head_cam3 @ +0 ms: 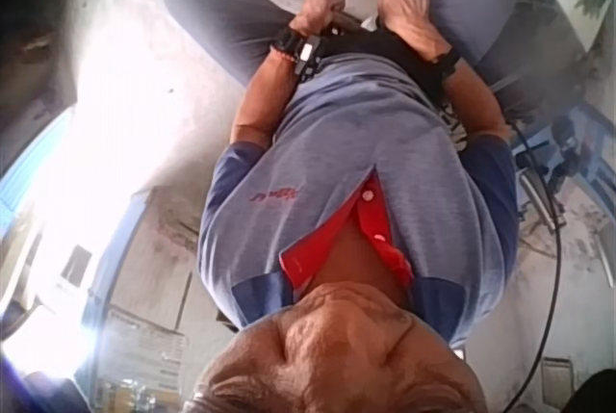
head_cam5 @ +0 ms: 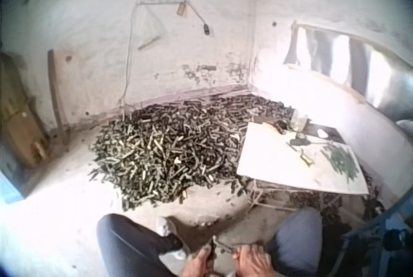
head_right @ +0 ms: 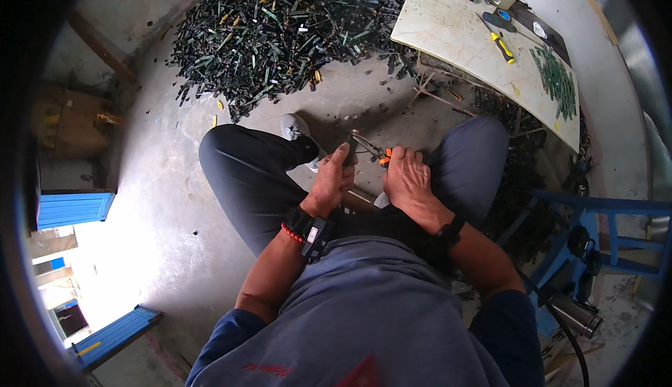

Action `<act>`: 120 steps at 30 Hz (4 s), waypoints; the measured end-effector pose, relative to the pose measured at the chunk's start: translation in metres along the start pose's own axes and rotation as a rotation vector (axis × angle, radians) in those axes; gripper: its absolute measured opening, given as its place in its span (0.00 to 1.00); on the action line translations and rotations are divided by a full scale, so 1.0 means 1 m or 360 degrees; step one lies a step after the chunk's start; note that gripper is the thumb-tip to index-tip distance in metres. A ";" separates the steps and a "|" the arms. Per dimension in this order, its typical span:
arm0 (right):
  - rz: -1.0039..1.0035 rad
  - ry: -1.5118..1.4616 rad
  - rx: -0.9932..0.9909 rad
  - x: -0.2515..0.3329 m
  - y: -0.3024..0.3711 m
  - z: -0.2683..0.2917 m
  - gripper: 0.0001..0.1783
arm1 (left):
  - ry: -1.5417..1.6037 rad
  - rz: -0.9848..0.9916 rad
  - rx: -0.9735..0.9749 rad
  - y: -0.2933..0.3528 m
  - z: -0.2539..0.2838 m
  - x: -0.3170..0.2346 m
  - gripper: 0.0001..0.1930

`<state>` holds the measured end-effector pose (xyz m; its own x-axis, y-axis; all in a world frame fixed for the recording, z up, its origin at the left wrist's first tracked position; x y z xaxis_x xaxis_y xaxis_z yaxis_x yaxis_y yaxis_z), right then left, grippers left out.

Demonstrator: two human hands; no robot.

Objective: The person sits on the floor and uses pliers to strip components from green circuit boards. They then use a screwdriver to pry off parts and a brush to clean the boards. The processed boards are placed on a nearby table.

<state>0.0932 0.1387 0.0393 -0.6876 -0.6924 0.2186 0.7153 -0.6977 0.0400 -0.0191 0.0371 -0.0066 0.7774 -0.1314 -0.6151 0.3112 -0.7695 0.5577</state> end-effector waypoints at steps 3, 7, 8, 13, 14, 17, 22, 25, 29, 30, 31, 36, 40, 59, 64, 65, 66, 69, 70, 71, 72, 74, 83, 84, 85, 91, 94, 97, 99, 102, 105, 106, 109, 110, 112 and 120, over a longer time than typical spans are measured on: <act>-0.0014 0.0006 -0.0011 -0.001 -0.001 -0.002 0.14 | -0.0005 0.0015 0.0034 -0.003 0.002 0.004 0.19; -0.0018 0.0003 0.0007 -0.003 -0.001 -0.004 0.15 | -0.0092 0.0022 0.0066 -0.005 0.002 0.007 0.20; -0.0018 0.0007 0.0027 -0.002 0.000 -0.002 0.15 | -0.0188 -0.0008 0.0056 -0.003 0.001 0.007 0.21; -0.0110 -0.0041 0.0398 0.001 0.003 -0.003 0.18 | -0.0565 -0.0209 -0.0137 -0.008 0.003 0.020 0.24; -0.0118 -0.0018 0.0418 0.001 0.003 0.000 0.19 | -0.0600 -0.0317 -0.0198 -0.010 0.006 0.016 0.24; -0.0225 -0.0315 0.0727 -0.008 0.004 -0.001 0.20 | -0.0638 -0.0575 -0.0309 -0.020 0.017 0.010 0.25; -0.0198 -0.0454 0.0778 -0.010 0.007 -0.006 0.20 | -0.0909 -0.0692 -0.0343 -0.020 0.015 0.009 0.25; -0.0218 -0.0390 0.0732 -0.009 0.007 -0.009 0.19 | -0.1016 -0.0808 -0.0394 -0.016 0.012 0.002 0.26; -0.0209 -0.0329 0.0646 -0.006 0.005 -0.008 0.18 | -0.1104 -0.0820 -0.0453 -0.009 0.003 -0.009 0.26; -0.0199 -0.0316 0.0620 -0.004 0.004 -0.007 0.17 | -0.1132 -0.0822 -0.0469 -0.009 0.003 -0.009 0.25; -0.0193 -0.0302 0.0607 -0.004 0.004 -0.007 0.17 | -0.1160 -0.0825 -0.0484 -0.009 0.003 -0.009 0.25; -0.0165 -0.0303 0.0559 0.001 0.005 -0.002 0.17 | -0.1333 -0.0878 -0.0540 -0.006 0.002 -0.015 0.25; -0.0196 -0.0279 0.0534 0.002 0.005 -0.004 0.16 | -0.1331 -0.0837 -0.0535 -0.006 0.001 -0.015 0.24; -0.0266 -0.0412 0.0890 0.014 0.004 -0.011 0.20 | -0.1825 -0.0880 -0.0806 -0.001 -0.011 -0.020 0.21; -0.0058 -0.0617 0.1078 0.011 0.000 -0.026 0.20 | -0.1989 -0.0906 -0.0803 -0.004 -0.012 -0.016 0.20; -0.0097 -0.0662 0.1166 0.021 -0.002 -0.014 0.20 | -0.2010 -0.0944 -0.0808 -0.006 -0.009 -0.013 0.20; -0.0145 -0.0707 0.1250 0.026 -0.002 -0.006 0.20 | -0.2046 -0.0954 -0.0808 -0.007 -0.008 -0.011 0.19; -0.0304 -0.0942 0.1366 0.025 -0.002 -0.005 0.20 | -0.2160 -0.0992 -0.0808 -0.009 -0.007 -0.007 0.18; -0.0374 -0.0957 0.1406 0.025 -0.002 -0.002 0.20 | -0.2201 -0.1009 -0.0812 -0.010 -0.007 -0.005 0.17; -0.0444 -0.0972 0.1445 0.030 -0.003 0.006 0.19 | -0.2243 -0.1026 -0.0815 -0.011 -0.007 -0.004 0.16; -0.0514 -0.0987 0.1484 0.031 -0.003 0.010 0.19 | -0.2291 -0.1029 -0.0813 -0.011 -0.007 -0.003 0.16; -0.0462 -0.1043 0.1505 0.024 -0.004 -0.009 0.20 | -0.2386 -0.1037 -0.0815 -0.013 -0.006 0.000 0.14; -0.0481 -0.1375 0.1438 0.019 -0.005 -0.029 0.13 | -0.2549 -0.0942 -0.0730 -0.020 0.001 0.008 0.14; -0.0562 -0.1424 0.1443 0.020 -0.004 -0.031 0.12 | -0.2506 -0.0915 -0.0755 -0.019 0.002 0.007 0.14; -0.0645 -0.1473 0.1445 0.019 -0.004 -0.032 0.11 | -0.2462 -0.0887 -0.0779 -0.018 0.001 0.006 0.14; -0.0852 -0.2042 0.1670 0.030 0.000 -0.026 0.10 | -0.2097 -0.0797 -0.0770 -0.027 0.013 0.007 0.19; -0.0921 -0.2720 0.1825 0.030 0.008 -0.031 0.09 | -0.1624 -0.0656 -0.0612 -0.040 0.026 0.015 0.22; -0.0858 -0.3235 0.2198 0.051 0.024 -0.010 0.09 | -0.1251 -0.0568 -0.0519 -0.043 0.041 0.031 0.24; -0.0769 -0.3079 0.2015 0.042 0.022 -0.009 0.09 | -0.0822 -0.0256 -0.0411 -0.024 0.018 0.019 0.25; -0.0495 -0.2166 0.1469 0.016 0.011 -0.023 0.11 | -0.0966 -0.0601 -0.0437 -0.026 0.020 0.010 0.25; -0.0116 -0.1211 0.1076 0.003 0.001 -0.023 0.15 | -0.0983 -0.0672 -0.0415 -0.024 0.016 0.010 0.25; -0.0123 -0.1084 0.1059 0.001 0.001 -0.023 0.16 | -0.1029 -0.0703 -0.0409 -0.023 0.015 0.009 0.26; -0.0118 -0.0735 0.1029 0.004 0.001 -0.020 0.18 | -0.1185 -0.0824 -0.0488 -0.025 0.019 0.010 0.26; -0.0069 -0.0681 0.1022 0.004 0.001 -0.022 0.18 | -0.1183 -0.0820 -0.0506 -0.024 0.018 0.008 0.26; 0.0028 -0.0573 0.1009 0.004 0.002 -0.026 0.19 | -0.1178 -0.0811 -0.0542 -0.020 0.015 0.004 0.25; -0.0116 -0.0450 0.0977 0.008 0.001 -0.025 0.23 | -0.1430 -0.0857 -0.0633 -0.015 0.011 -0.003 0.22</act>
<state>0.0860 0.1279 0.0167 -0.7374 -0.5146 0.4375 0.6669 -0.4523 0.5921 -0.0322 0.0423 -0.0198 -0.1385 -0.3686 -0.9192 0.7654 -0.6289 0.1368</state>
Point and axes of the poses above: each hand's wrist, its own y-axis away from the middle knuckle, its own z-axis out of the back of the hand, x = y × z, the point moved 5 cm from there along -y, towards the middle knuckle, and after that the axes turned 3 degrees about -z, right-handed, at the moved point
